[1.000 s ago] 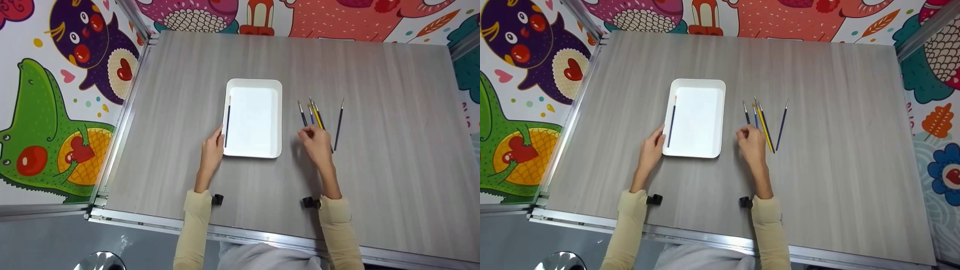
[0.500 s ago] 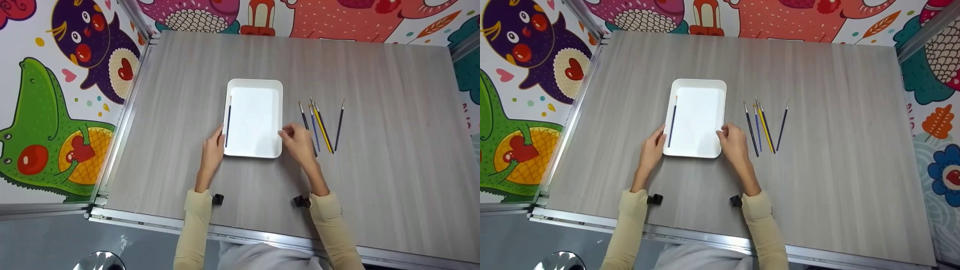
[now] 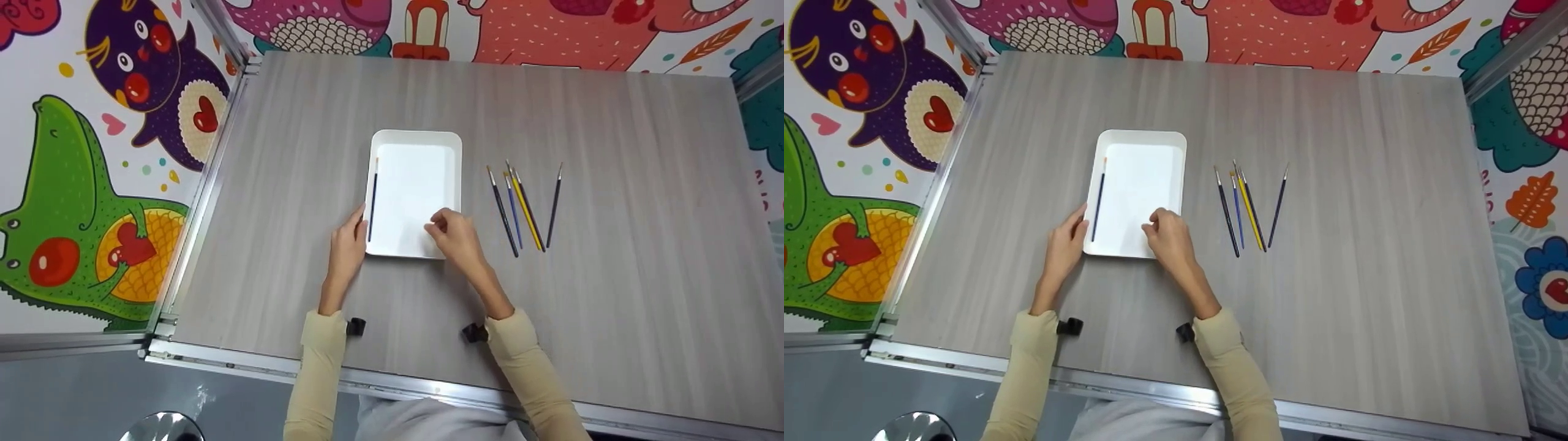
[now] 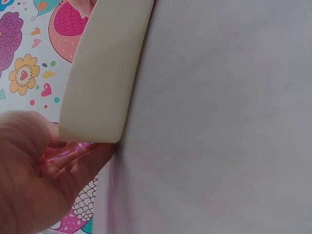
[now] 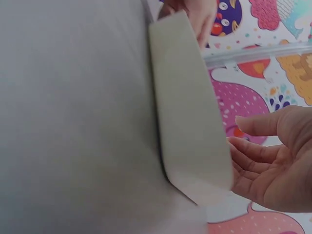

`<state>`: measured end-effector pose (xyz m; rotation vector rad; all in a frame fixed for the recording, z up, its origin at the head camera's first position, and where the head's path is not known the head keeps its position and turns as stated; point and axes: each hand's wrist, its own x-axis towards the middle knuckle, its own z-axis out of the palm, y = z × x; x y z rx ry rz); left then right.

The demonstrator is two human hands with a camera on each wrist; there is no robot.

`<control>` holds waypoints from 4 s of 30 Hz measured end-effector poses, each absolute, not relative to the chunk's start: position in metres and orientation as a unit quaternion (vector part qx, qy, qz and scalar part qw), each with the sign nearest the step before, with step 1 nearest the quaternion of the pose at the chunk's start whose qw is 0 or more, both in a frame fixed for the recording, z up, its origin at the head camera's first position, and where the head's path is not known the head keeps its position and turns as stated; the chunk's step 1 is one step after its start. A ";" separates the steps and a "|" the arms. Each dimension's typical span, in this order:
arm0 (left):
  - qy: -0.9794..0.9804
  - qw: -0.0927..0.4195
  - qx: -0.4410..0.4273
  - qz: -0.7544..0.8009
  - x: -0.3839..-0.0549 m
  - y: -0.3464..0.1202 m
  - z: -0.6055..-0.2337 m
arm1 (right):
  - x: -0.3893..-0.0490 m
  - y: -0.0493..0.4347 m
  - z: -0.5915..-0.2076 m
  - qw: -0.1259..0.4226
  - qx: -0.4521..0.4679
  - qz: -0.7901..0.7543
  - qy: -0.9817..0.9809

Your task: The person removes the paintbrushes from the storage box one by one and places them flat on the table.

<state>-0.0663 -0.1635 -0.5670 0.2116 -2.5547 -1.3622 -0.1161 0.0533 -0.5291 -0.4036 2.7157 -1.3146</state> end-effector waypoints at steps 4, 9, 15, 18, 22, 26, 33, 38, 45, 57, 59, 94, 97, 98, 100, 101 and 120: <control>-0.877 0.119 0.076 -0.459 -0.066 -0.164 -0.567 | -0.114 0.041 -0.536 0.057 -0.149 -0.422 0.892; -0.879 0.120 0.082 -0.455 -0.066 -0.164 -0.566 | -0.114 0.025 -0.542 0.062 -0.163 -0.418 0.892; -0.880 0.112 0.083 -0.453 -0.066 -0.163 -0.567 | -0.113 0.012 -0.547 0.077 -0.167 -0.410 0.893; -0.880 0.111 0.086 -0.453 -0.066 -0.163 -0.568 | -0.112 0.008 -0.548 0.082 -0.168 -0.407 0.894; -0.881 0.120 0.083 -0.451 -0.067 -0.164 -0.568 | -0.113 0.003 -0.549 0.082 -0.172 -0.407 0.893; -0.880 0.121 0.082 -0.452 -0.067 -0.164 -0.568 | -0.113 -0.003 -0.550 0.086 -0.177 -0.405 0.893; -0.880 0.114 0.082 -0.454 -0.067 -0.163 -0.568 | -0.113 -0.017 -0.554 0.081 -0.192 -0.392 0.896; -0.879 0.120 0.080 -0.455 -0.067 -0.163 -0.567 | -0.113 -0.028 -0.556 0.076 -0.206 -0.379 0.899; -0.879 0.111 0.085 -0.456 -0.067 -0.164 -0.567 | -0.115 -0.041 -0.557 0.092 -0.197 -0.376 0.901; -0.878 0.126 0.082 -0.455 -0.068 -0.164 -0.569 | -0.118 -0.055 -0.559 0.067 -0.209 -0.379 0.899; -0.877 0.126 0.081 -0.457 -0.068 -0.164 -0.569 | -0.119 -0.056 -0.559 0.069 -0.205 -0.380 0.900; -0.877 0.115 0.080 -0.460 -0.068 -0.163 -0.569 | -0.132 -0.058 -0.550 0.143 -0.162 -0.364 0.906; -0.879 0.119 0.076 -0.456 -0.068 -0.162 -0.570 | -0.132 -0.055 -0.550 0.153 -0.161 -0.371 0.902; -0.879 0.118 0.076 -0.456 -0.068 -0.162 -0.570 | -0.132 -0.053 -0.550 0.155 -0.161 -0.374 0.900; -0.878 0.117 0.077 -0.457 -0.067 -0.163 -0.570 | -0.132 -0.050 -0.550 0.161 -0.160 -0.384 0.895; -0.879 0.118 0.077 -0.456 -0.067 -0.163 -0.570 | -0.133 -0.048 -0.549 0.163 -0.159 -0.390 0.892; -0.879 0.118 0.081 -0.455 -0.068 -0.164 -0.568 | -0.139 -0.003 -0.538 0.162 -0.108 -0.463 0.865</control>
